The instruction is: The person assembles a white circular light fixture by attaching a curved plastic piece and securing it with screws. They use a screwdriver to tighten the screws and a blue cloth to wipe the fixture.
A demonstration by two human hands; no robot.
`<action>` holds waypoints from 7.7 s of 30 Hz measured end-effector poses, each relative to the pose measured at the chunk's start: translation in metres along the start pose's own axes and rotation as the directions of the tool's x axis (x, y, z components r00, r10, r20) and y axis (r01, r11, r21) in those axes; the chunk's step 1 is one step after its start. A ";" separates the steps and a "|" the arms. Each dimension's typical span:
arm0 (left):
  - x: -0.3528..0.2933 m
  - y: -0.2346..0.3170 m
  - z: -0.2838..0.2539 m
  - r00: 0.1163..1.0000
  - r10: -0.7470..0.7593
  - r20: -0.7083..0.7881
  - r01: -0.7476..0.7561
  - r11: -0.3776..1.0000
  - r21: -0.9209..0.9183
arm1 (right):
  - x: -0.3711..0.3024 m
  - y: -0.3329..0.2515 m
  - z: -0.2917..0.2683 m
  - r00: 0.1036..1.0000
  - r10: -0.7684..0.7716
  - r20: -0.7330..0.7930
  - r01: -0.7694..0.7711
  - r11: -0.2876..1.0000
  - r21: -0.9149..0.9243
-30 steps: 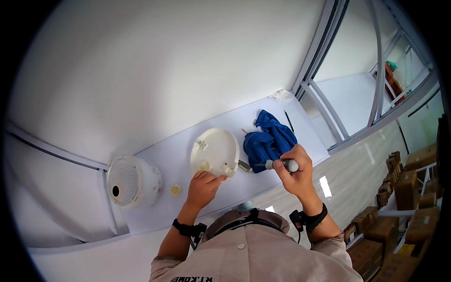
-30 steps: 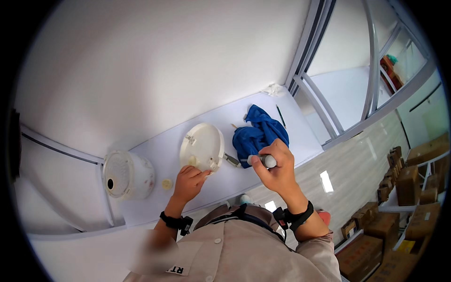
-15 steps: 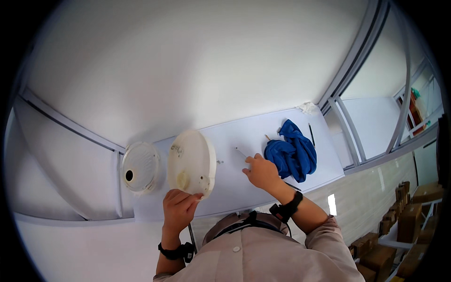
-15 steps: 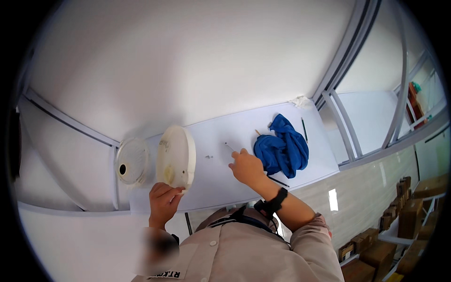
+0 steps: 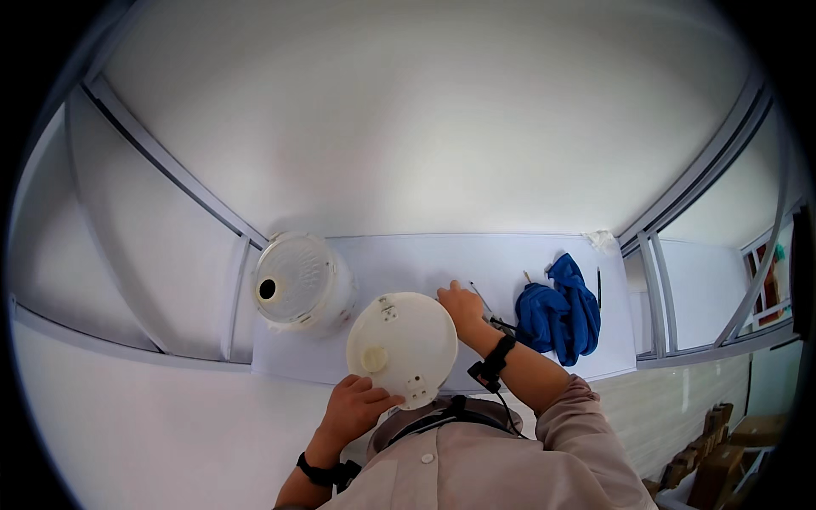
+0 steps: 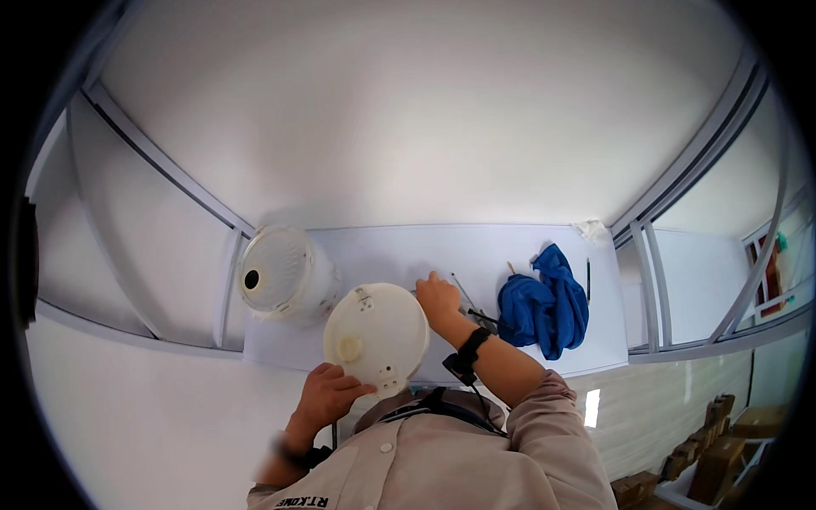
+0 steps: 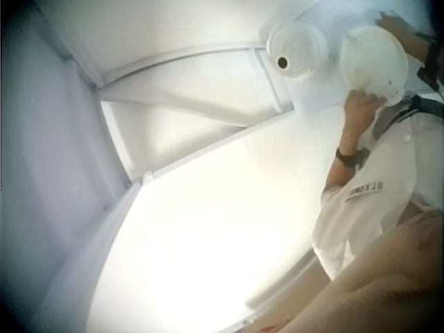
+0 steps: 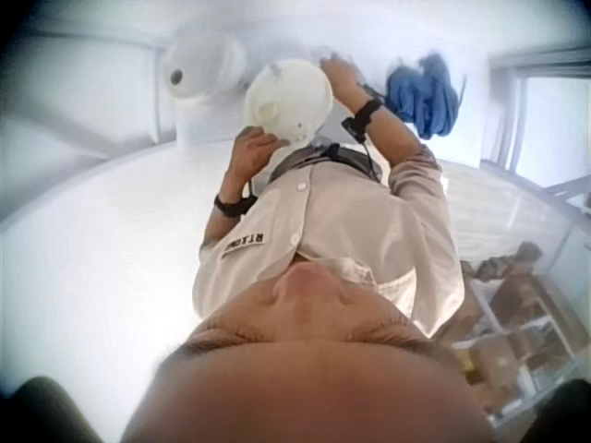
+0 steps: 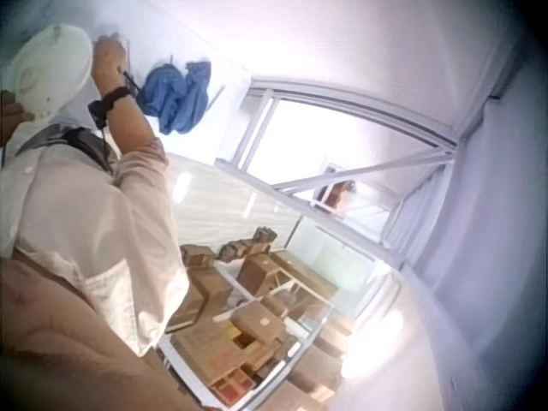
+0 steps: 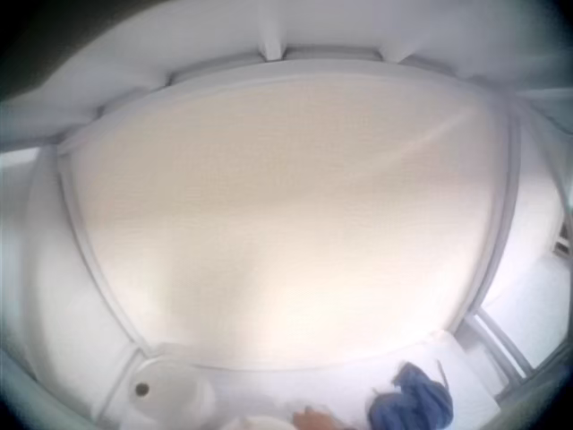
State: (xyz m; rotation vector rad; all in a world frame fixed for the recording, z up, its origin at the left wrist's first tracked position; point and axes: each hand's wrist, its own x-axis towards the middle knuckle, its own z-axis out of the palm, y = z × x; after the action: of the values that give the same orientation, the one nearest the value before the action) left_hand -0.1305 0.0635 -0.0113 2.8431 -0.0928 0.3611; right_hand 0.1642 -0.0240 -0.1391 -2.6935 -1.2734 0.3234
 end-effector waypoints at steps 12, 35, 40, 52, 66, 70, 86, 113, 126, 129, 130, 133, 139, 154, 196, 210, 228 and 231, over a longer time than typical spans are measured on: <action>-0.020 -0.006 0.015 0.999 -0.033 -0.013 0.033 0.999 -0.005 | 0.002 0.018 0.001 0.998 0.039 0.040 -0.038 0.999 -0.035; 0.077 -0.021 0.139 0.940 0.329 0.089 -0.325 0.944 -0.055 | -0.150 0.062 -0.116 0.854 0.159 -0.496 0.160 0.826 0.541; 0.081 -0.025 0.135 0.961 0.275 0.034 -0.273 0.961 -0.054 | -0.160 0.055 -0.100 0.872 0.144 -0.468 0.154 0.826 0.542; 0.109 0.013 0.059 0.930 -0.262 0.258 0.299 0.126 -0.946 | -0.158 0.014 -0.115 0.783 -0.124 -0.609 0.475 0.751 0.458; 0.110 0.019 0.062 0.889 -0.414 0.196 0.196 -0.043 -0.980 | -0.146 -0.011 -0.117 0.680 -0.134 -0.721 0.556 0.735 0.388; 0.111 0.020 0.059 0.898 -0.391 0.200 0.196 -0.052 -0.979 | -0.149 -0.011 -0.120 0.679 -0.166 -0.715 0.537 0.777 0.330; 0.104 -0.011 0.079 0.888 -0.267 0.374 0.212 -0.483 -0.850 | -0.190 0.019 -0.166 0.434 0.357 -0.827 0.766 0.337 0.547; 0.112 -0.010 0.090 0.902 -0.264 0.343 0.275 -0.263 -0.925 | -0.177 0.037 -0.151 0.510 0.416 -0.753 0.745 0.224 0.629; 0.112 -0.012 0.096 0.968 -0.098 0.233 0.241 0.628 -0.740 | -0.198 0.049 -0.178 0.912 0.320 -0.256 0.109 0.413 0.904; 0.110 -0.013 0.106 0.992 0.052 0.111 0.025 0.800 -0.600 | -0.193 0.046 -0.164 0.901 0.302 -0.312 0.091 0.572 0.815; 0.110 -0.015 0.106 0.987 0.091 0.131 -0.001 0.825 -0.565 | -0.191 0.042 -0.164 0.901 0.293 -0.322 0.085 0.606 0.791; 0.105 -0.018 0.109 0.972 0.143 0.187 -0.038 0.878 -0.477 | -0.184 0.035 -0.158 0.895 0.272 -0.354 0.085 0.675 0.733; 0.096 -0.028 0.125 0.948 0.153 0.277 -0.016 0.897 -0.441 | -0.172 0.028 -0.147 0.897 0.235 -0.374 0.087 0.735 0.673; 0.082 -0.026 0.138 0.971 0.121 0.209 -0.032 0.923 -0.385 | -0.161 0.008 -0.137 0.916 0.137 -0.377 0.131 0.785 0.605; 0.113 0.006 0.146 0.976 0.180 0.125 -0.154 0.969 -0.191 | -0.211 0.012 -0.153 0.896 -0.213 -0.390 0.218 0.975 -0.032; 0.122 0.006 0.138 0.929 0.131 0.346 -0.085 0.986 -0.146 | -0.210 0.002 -0.163 0.901 -0.232 -0.367 0.205 0.972 -0.113; 0.122 0.003 0.140 0.904 0.099 0.417 -0.048 0.990 -0.132 | -0.202 -0.015 -0.169 0.975 -0.182 -0.127 0.165 0.977 -0.136; 0.121 0.002 0.140 0.903 0.104 0.416 -0.043 0.987 -0.154 | -0.200 -0.027 -0.185 0.992 0.071 0.101 -0.058 0.991 -0.124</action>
State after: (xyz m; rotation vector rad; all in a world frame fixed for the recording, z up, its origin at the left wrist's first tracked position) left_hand 0.0190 0.0190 -0.1101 2.7305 -0.3000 -0.2486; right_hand 0.0676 -0.1695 0.0721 -2.8596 -1.2740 0.4141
